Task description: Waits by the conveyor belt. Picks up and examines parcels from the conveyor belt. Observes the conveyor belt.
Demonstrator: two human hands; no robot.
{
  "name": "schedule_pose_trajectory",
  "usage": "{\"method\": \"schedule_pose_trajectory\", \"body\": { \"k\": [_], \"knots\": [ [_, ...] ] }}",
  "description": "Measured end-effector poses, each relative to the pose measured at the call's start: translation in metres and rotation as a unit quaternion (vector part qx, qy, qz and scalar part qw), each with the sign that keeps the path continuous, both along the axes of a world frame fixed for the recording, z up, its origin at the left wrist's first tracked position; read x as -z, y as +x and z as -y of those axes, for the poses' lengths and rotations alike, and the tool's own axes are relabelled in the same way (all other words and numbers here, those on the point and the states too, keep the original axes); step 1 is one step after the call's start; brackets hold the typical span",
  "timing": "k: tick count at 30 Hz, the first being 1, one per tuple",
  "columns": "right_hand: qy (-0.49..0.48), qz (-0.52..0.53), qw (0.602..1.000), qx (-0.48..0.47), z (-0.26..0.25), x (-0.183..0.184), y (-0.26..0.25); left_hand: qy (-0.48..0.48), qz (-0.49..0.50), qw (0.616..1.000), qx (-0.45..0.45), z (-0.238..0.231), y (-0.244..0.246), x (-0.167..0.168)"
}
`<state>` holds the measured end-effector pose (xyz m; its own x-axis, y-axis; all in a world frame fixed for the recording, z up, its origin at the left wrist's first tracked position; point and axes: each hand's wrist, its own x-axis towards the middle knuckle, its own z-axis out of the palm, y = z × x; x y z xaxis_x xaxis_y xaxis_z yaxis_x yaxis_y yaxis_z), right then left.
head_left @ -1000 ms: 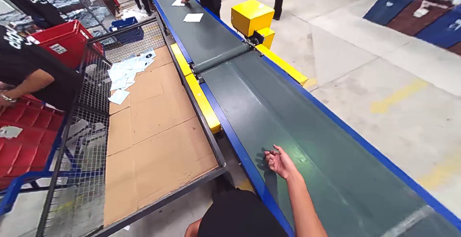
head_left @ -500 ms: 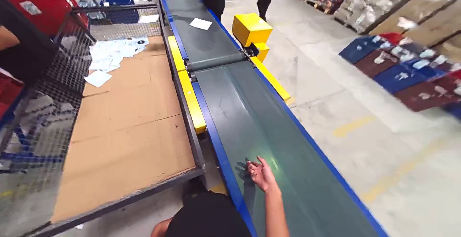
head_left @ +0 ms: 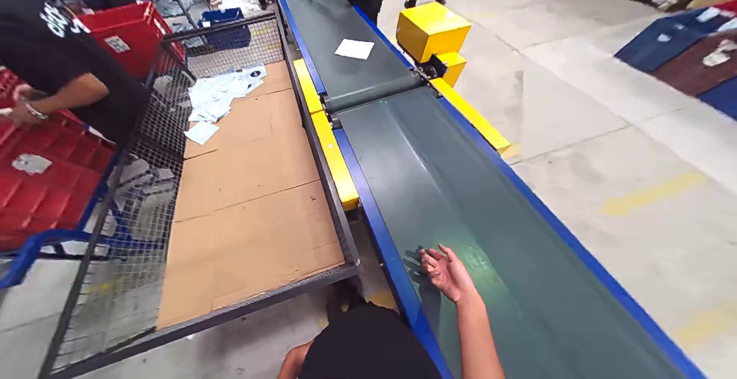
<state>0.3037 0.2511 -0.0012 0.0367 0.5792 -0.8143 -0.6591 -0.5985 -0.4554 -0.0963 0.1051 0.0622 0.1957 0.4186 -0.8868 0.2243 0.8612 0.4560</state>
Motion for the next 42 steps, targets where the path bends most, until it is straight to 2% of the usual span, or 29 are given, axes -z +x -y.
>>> {"method": "schedule_pose_trajectory", "body": {
  "k": [2,6,9,12,15,19,22,26,30,33,37,42],
  "knots": [
    [-0.002,-0.006,1.000,0.003,0.001,0.000,0.003,-0.016,-0.021,1.000,0.014,-0.008,0.008,-0.012],
    [-0.009,0.001,1.000,0.015,0.008,-0.001,0.011,-0.030,-0.047,0.997,0.050,-0.013,0.010,-0.004],
    [-0.018,-0.012,0.998,0.053,0.013,0.004,0.018,-0.021,-0.037,0.996,0.081,-0.017,0.012,-0.009],
    [-0.003,-0.018,0.996,0.087,0.018,0.000,0.019,-0.007,-0.027,0.997,0.072,-0.016,0.011,-0.010],
    [0.008,-0.025,0.997,0.074,0.017,0.004,0.020,0.003,0.012,0.999,0.053,-0.011,0.002,0.012],
    [-0.011,-0.006,0.997,0.070,0.011,0.007,0.022,-0.039,0.046,0.995,0.078,-0.010,-0.005,0.040],
    [-0.012,0.004,0.996,0.085,0.006,-0.001,0.018,-0.032,0.076,0.996,0.044,-0.006,-0.007,0.046],
    [0.032,-0.021,0.997,0.068,0.001,-0.023,0.018,-0.042,0.095,0.993,0.049,-0.003,-0.008,0.061],
    [0.034,-0.024,0.998,0.052,-0.010,-0.021,0.021,-0.039,0.063,0.997,0.023,-0.012,0.003,0.023],
    [0.006,-0.013,0.998,0.057,-0.012,-0.008,0.016,-0.056,0.012,0.998,0.003,-0.013,0.009,0.012],
    [0.003,-0.029,0.999,0.037,-0.009,-0.008,0.009,-0.046,-0.051,0.997,0.023,-0.010,0.012,0.018],
    [0.046,-0.042,0.996,0.057,-0.011,-0.018,0.015,-0.035,-0.017,0.999,0.028,-0.013,0.011,0.024]
  ]
}}
